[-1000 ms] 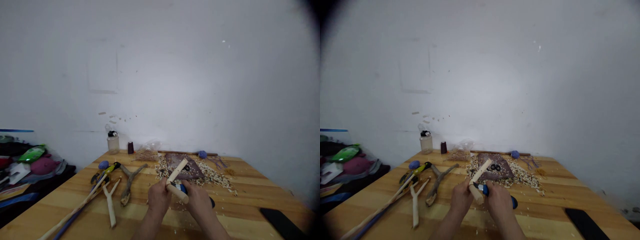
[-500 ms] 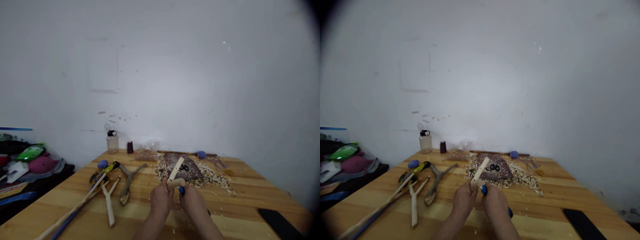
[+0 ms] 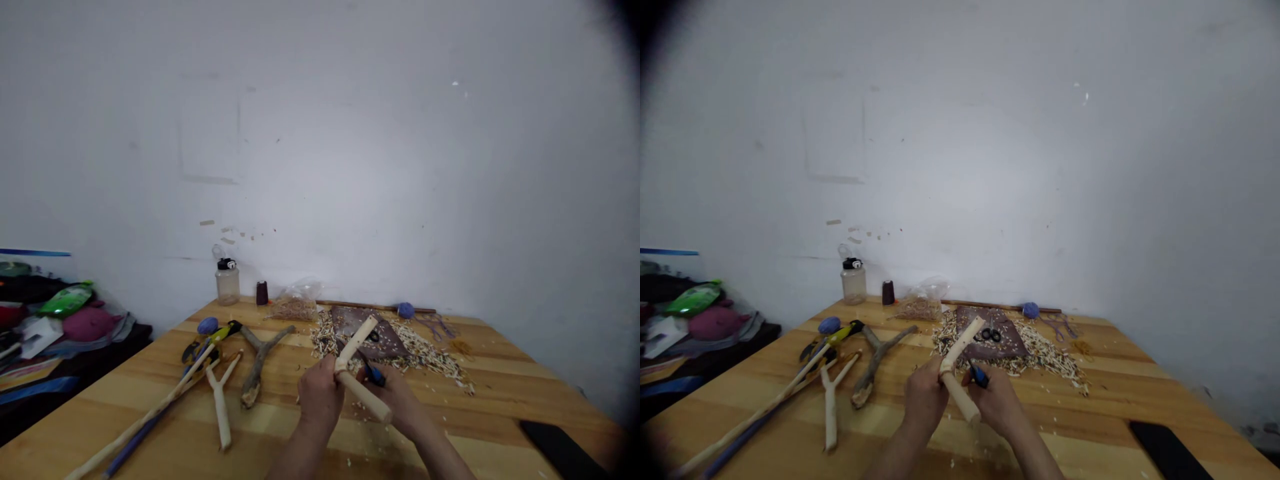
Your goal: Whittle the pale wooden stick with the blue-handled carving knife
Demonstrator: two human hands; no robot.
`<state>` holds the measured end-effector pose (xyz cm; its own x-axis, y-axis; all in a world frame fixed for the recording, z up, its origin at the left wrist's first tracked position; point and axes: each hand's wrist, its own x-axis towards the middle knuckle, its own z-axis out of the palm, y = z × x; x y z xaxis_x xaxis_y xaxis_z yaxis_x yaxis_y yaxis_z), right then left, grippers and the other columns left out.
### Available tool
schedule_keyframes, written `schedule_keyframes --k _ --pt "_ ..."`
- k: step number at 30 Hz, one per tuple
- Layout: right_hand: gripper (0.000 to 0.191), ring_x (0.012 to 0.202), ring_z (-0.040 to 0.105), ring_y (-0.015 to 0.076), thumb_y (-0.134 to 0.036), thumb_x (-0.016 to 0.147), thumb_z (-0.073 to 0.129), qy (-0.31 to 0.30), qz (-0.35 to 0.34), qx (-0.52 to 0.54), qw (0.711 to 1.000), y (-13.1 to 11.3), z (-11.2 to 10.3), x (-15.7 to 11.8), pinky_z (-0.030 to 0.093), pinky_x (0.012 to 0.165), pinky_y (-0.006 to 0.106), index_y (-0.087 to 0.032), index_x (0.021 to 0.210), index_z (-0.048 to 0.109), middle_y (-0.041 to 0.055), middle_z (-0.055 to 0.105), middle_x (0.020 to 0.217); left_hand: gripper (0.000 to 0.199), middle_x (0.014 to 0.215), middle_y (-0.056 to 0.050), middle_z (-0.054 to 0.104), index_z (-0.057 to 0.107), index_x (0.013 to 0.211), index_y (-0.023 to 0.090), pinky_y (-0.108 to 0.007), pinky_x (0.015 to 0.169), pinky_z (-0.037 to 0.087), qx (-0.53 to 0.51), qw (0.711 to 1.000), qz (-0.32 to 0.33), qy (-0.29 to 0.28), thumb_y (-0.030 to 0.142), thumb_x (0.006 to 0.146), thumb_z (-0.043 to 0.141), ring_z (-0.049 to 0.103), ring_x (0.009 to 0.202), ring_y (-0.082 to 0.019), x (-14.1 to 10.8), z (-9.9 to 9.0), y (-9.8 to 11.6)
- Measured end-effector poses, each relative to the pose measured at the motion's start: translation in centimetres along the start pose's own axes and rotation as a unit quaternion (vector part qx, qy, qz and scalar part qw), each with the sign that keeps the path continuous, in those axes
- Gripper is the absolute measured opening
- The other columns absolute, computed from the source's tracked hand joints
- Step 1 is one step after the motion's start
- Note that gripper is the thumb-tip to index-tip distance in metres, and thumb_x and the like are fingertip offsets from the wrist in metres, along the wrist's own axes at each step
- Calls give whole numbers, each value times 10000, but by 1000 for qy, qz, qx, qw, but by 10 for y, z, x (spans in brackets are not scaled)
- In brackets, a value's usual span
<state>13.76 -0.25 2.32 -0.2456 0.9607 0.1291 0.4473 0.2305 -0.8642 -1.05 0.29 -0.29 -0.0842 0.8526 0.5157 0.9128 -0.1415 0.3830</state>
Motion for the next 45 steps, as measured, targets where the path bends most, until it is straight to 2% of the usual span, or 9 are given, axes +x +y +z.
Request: schedule_keyframes --k 4,7,13,18,24,29,36,41,45 --pt "105 626 504 143 -256 680 505 41 -57 -188 980 5 -5 0 294 546 206 -181 664 578 4 591 632 126 675 -39 647 576 725 203 -238 577 315 -7 1000 5 -7 186 781 464 596 686 -167 1 -2 -1" --pt "107 624 523 142 -211 680 494 45 -61 -293 953 3 -8 -4 260 544 212 -196 710 595 6 615 657 127 660 -35 645 575 698 206 -240 569 304 -1 1000 4 -5 148 749 474 593 671 -170 2 -3 -2" --pt "117 649 566 149 -185 704 489 66 -57 -406 910 -3 -10 -5 212 537 234 -218 743 594 25 653 722 162 629 -24 634 564 646 208 -249 549 281 -7 1000 19 7 89 695 466 586 636 -161 1 -1 -5" --pt "141 666 582 151 -170 703 502 60 -48 -429 900 -6 -12 -6 207 531 240 -230 785 599 26 668 766 151 630 -18 632 557 633 202 -241 547 280 -20 999 42 0 77 664 479 588 638 -153 1 -2 -5" --pt "120 657 586 159 -180 707 513 46 -11 -429 902 -6 -10 -5 211 520 239 -227 761 609 38 668 743 112 666 -30 654 578 674 196 -242 572 316 14 996 75 -40 118 682 497 615 672 -175 6 -8 -9" --pt "123 664 590 153 -238 730 502 49 -4 -387 921 -3 -3 -6 242 527 224 -220 774 615 37 667 732 131 709 -45 673 600 755 200 -257 599 365 54 994 56 -74 222 757 471 633 701 -202 7 -10 -7" --pt "282 726 618 161 -147 760 411 102 32 -382 918 3 9 0 322 568 223 -256 851 654 40 692 788 221 802 -73 685 596 870 198 -285 630 410 84 989 7 -126 277 822 395 642 751 -218 6 -12 1" --pt "275 780 629 205 -170 765 422 122 78 -389 910 6 17 4 378 620 255 -220 842 681 90 694 853 233 786 -79 688 593 880 191 -296 612 416 95 988 -9 -119 265 832 377 645 740 -234 5 -8 4" --pt "286 815 626 219 -175 777 405 109 77 -372 919 9 18 4 396 647 269 -194 868 675 115 682 908 237 770 -87 684 599 893 190 -294 609 417 96 988 -28 -121 249 834 377 646 728 -232 2 -5 6"
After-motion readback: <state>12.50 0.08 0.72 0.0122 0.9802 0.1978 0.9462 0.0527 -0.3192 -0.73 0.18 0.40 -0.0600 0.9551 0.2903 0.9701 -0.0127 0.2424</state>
